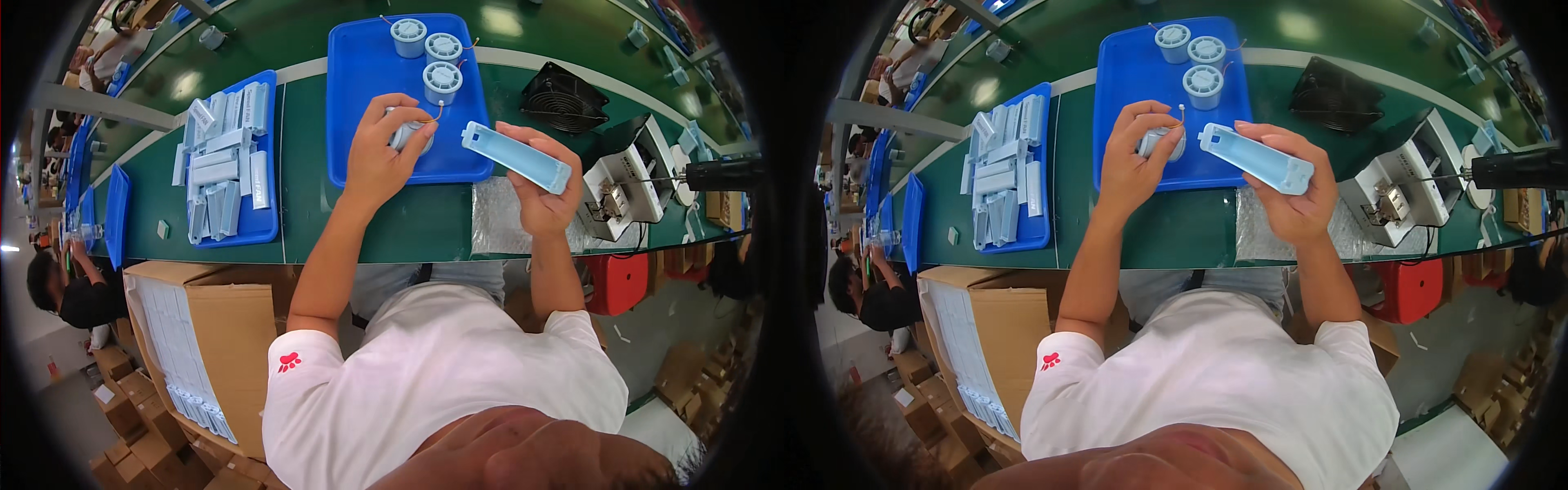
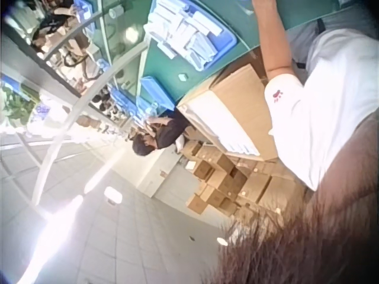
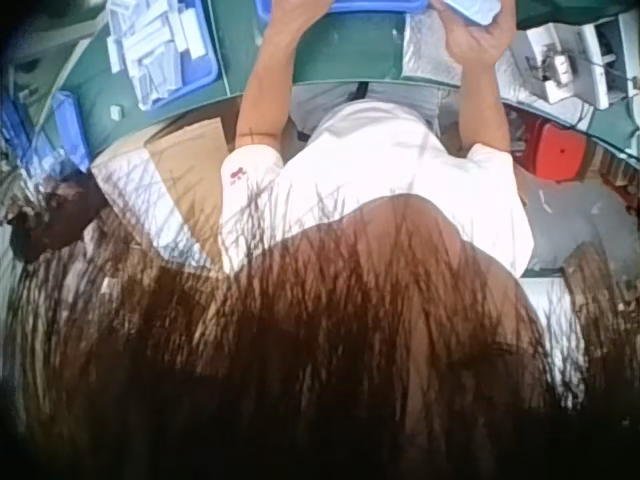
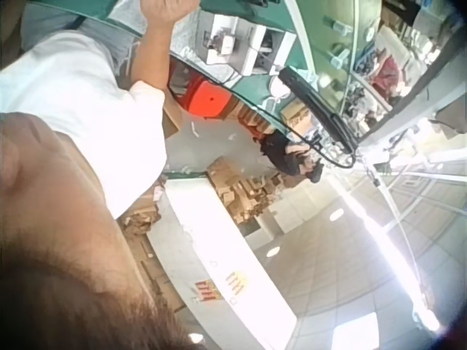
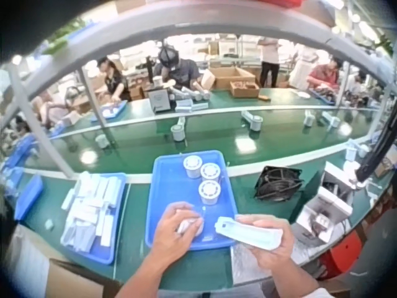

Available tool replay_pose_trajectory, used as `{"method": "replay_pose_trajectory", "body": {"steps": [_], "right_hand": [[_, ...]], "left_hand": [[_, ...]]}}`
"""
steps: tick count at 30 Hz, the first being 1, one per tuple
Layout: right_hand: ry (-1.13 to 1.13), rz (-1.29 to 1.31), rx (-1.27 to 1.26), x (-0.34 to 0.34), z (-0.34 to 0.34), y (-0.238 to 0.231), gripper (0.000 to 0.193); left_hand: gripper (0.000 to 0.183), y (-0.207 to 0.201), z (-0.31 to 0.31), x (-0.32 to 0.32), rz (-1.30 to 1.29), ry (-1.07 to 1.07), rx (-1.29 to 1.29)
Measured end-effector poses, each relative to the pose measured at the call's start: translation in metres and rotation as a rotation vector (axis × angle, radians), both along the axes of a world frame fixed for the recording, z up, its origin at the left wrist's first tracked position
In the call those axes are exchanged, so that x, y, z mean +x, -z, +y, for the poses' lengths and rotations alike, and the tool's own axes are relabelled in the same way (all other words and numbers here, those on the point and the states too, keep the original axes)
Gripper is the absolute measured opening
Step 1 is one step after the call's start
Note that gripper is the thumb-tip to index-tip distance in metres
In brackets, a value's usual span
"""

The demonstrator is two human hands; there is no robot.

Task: The person assembles small electronic components at a factory workstation. They pick up a cylindrical fan and a plastic housing, insert the fan into the housing, and use a handheld power tool to secure the assembly. The person repeats this process for multiple units, placing the finished assemblies into a blue tray.

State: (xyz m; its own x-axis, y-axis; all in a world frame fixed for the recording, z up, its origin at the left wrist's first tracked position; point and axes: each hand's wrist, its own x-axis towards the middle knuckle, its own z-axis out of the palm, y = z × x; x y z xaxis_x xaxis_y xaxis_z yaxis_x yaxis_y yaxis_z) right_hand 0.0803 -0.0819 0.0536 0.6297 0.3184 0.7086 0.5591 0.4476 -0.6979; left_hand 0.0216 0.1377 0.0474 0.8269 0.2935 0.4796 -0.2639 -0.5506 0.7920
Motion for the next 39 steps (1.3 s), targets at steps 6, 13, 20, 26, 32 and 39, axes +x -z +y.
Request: {"method": "replay_pose_trajectory", "body": {"steps": [6,13,20,26,32,39], "right_hand": [[0.013,0.054,0.035,0.0,0.003,-0.006,0.044],[-0.101,0.253,0.005,0.009,0.004,-0.011,0.044],[-0.162,0.317,-0.037,0.003,0.007,-0.006,0.044],[-0.219,0.28,-0.088,-0.005,0.015,-0.014,0.046],[-0.24,0.207,-0.158,-0.008,0.014,-0.025,0.047],[-0.161,0.066,-0.26,-0.012,0.008,-0.033,0.047]], "left_hand": [[0.012,0.002,-0.007,-0.003,-0.027,-0.03,0.167],[0.015,-0.008,-0.009,-0.012,-0.126,-0.03,0.359],[0.039,-0.01,-0.008,-0.019,-0.112,0.065,0.158],[0.073,-0.009,-0.012,-0.026,-0.052,0.158,-0.015],[0.078,-0.003,-0.01,-0.028,-0.125,0.22,0.006],[0.078,-0.005,-0.014,-0.028,-0.124,0.232,0.021]]}}
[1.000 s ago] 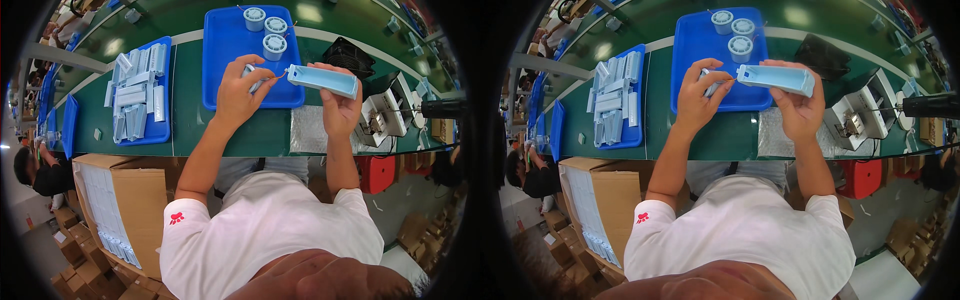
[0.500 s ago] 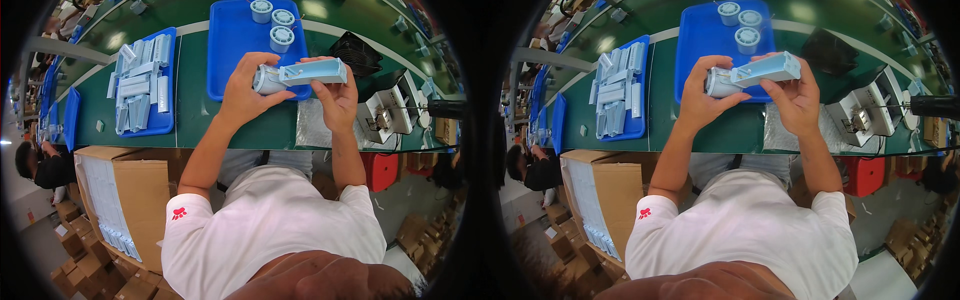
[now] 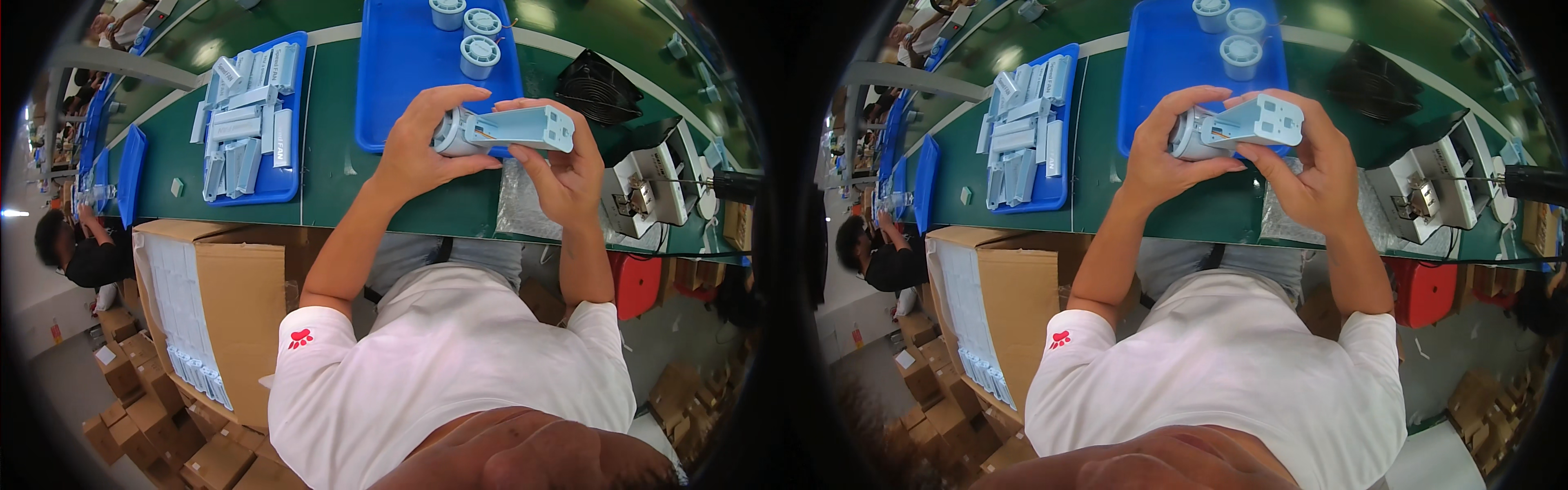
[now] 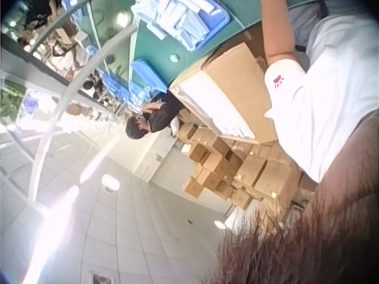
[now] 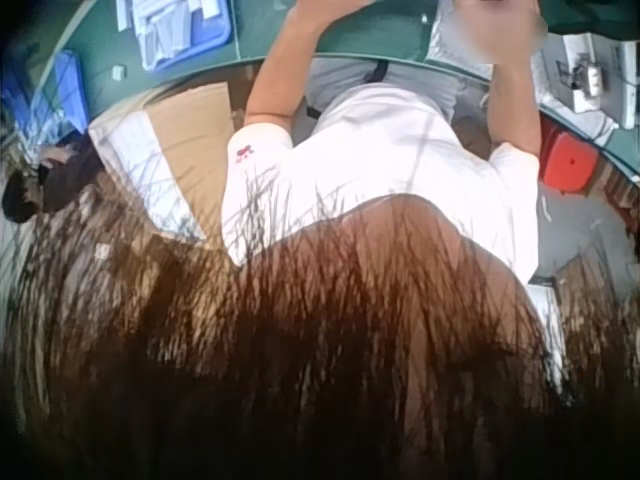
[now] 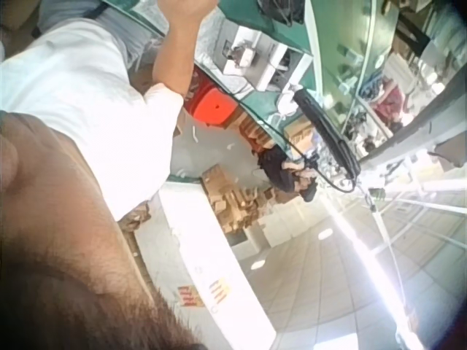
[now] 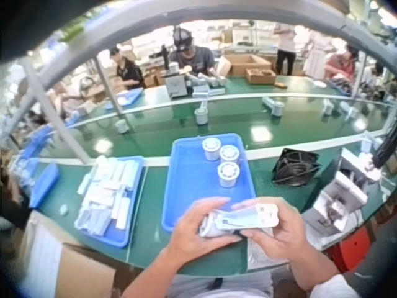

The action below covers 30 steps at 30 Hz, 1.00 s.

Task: The person assembles small electronic components at a factory workstation. They pick up a cylindrical fan and a plastic housing, insert the fan into the housing, and use a handheld power tool to secure the assembly. The person repeats this process for multiple units, placing the finished assemblies into a blue tray.

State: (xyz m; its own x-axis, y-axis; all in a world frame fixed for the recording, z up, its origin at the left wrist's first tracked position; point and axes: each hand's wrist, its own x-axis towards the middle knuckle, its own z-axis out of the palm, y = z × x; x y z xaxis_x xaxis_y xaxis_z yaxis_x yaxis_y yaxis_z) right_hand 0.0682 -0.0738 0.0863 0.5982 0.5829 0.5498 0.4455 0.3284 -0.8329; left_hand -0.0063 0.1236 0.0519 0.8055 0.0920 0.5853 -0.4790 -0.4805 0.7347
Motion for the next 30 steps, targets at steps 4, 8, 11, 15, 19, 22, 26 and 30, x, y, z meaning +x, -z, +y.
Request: {"method": "replay_pose_trajectory", "body": {"steps": [4,8,11,15,19,22,26,30], "right_hand": [[0.007,0.088,0.014,0.0,0.002,0.004,0.047],[0.104,0.121,-0.018,-0.006,-0.007,0.009,0.049],[0.114,0.086,-0.013,-0.007,-0.011,0.016,0.045],[0.125,0.093,-0.053,-0.015,-0.007,0.021,0.042],[0.081,0.055,-0.114,-0.02,-0.009,0.016,0.041],[0.102,0.072,-0.161,-0.022,-0.014,0.012,0.04],[0.153,0.052,-0.21,-0.027,-0.018,0.012,0.042],[0.115,-0.001,-0.208,-0.031,-0.014,0.007,0.045]], "left_hand": [[0.078,0.0,-0.002,-0.002,-0.032,-0.024,-0.024],[0.073,-0.008,-0.003,-0.004,-0.056,0.006,0.061],[0.063,-0.01,-0.007,-0.001,-0.151,0.023,0.095],[0.053,-0.01,-0.015,-0.01,-0.171,-0.044,0.083],[0.047,0.004,-0.034,-0.011,-0.143,-0.22,0.023],[0.044,0.009,-0.04,-0.007,-0.203,-0.237,-0.005],[0.046,0.017,-0.045,-0.004,-0.251,-0.222,-0.044],[0.054,0.012,-0.047,-0.013,-0.126,-0.17,-0.093]]}}
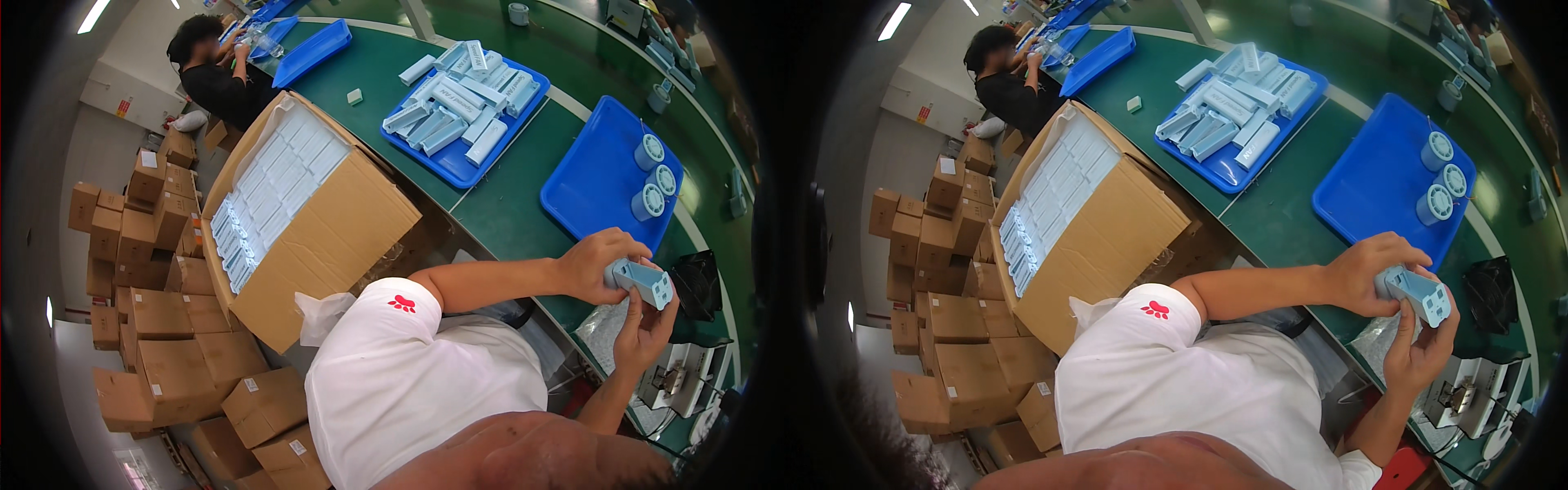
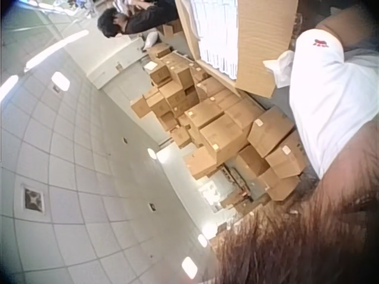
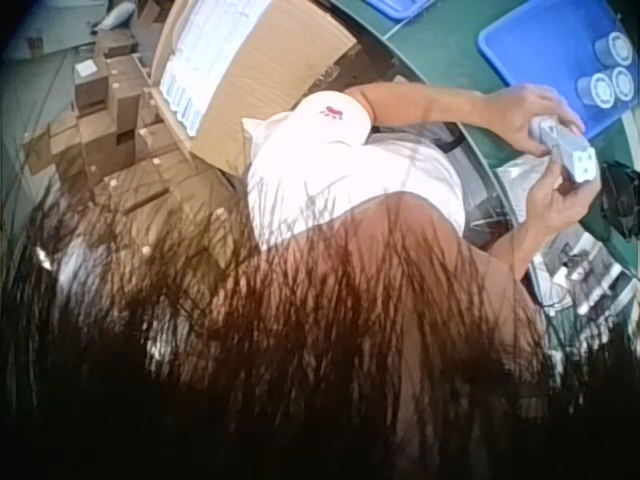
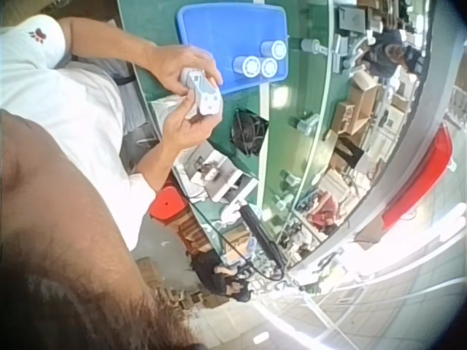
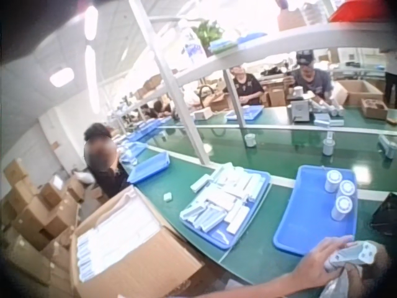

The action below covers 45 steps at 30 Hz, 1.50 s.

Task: The person assembles small electronic components at a factory workstation. They pick up a cylindrical fan and a plastic housing, insert the fan into the housing, and use a handheld power tool to secure the assembly. The person repeats this process for multiple units, placing the finished assemblies into a blue tray.

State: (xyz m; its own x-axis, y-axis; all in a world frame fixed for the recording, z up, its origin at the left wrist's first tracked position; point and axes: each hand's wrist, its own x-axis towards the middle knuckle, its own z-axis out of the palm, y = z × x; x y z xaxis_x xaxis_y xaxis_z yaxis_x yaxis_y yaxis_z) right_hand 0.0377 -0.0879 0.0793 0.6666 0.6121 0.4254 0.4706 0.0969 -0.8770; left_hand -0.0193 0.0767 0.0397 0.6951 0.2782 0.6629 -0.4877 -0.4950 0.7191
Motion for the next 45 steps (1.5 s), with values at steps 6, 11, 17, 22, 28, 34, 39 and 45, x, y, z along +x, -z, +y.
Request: {"method": "replay_pose_trajectory", "body": {"steps": [6,11,17,22,28,34,39,45], "right_hand": [[-0.054,0.137,0.093,0.019,-0.027,0.035,0.039],[0.072,0.255,0.147,0.016,-0.06,0.068,0.037],[0.036,0.307,0.205,0.006,-0.061,0.051,0.038],[0.006,0.415,0.262,0.002,-0.068,0.05,0.039],[0.021,0.378,0.222,0.002,-0.078,0.048,0.039],[0.068,0.425,0.32,-0.003,-0.088,0.065,0.049],[0.395,-0.001,0.343,0.009,-0.128,0.023,0.058],[1.245,-0.726,0.327,0.102,-0.18,-0.055,0.062]], "left_hand": [[0.056,0.014,-0.026,-0.001,-0.115,0.222,-0.349],[0.036,0.02,-0.043,0.0,-0.03,0.22,-0.157],[0.021,0.013,-0.05,0.007,0.055,0.254,-0.067],[0.023,0.02,-0.052,0.013,0.143,0.415,-0.134],[0.017,0.03,-0.062,0.016,0.186,0.5,-0.313],[0.007,0.047,-0.077,0.023,0.17,0.516,-0.417],[0.007,0.05,-0.09,0.023,0.24,0.392,-0.377],[0.009,0.043,-0.109,0.031,0.313,0.372,-0.213]]}}
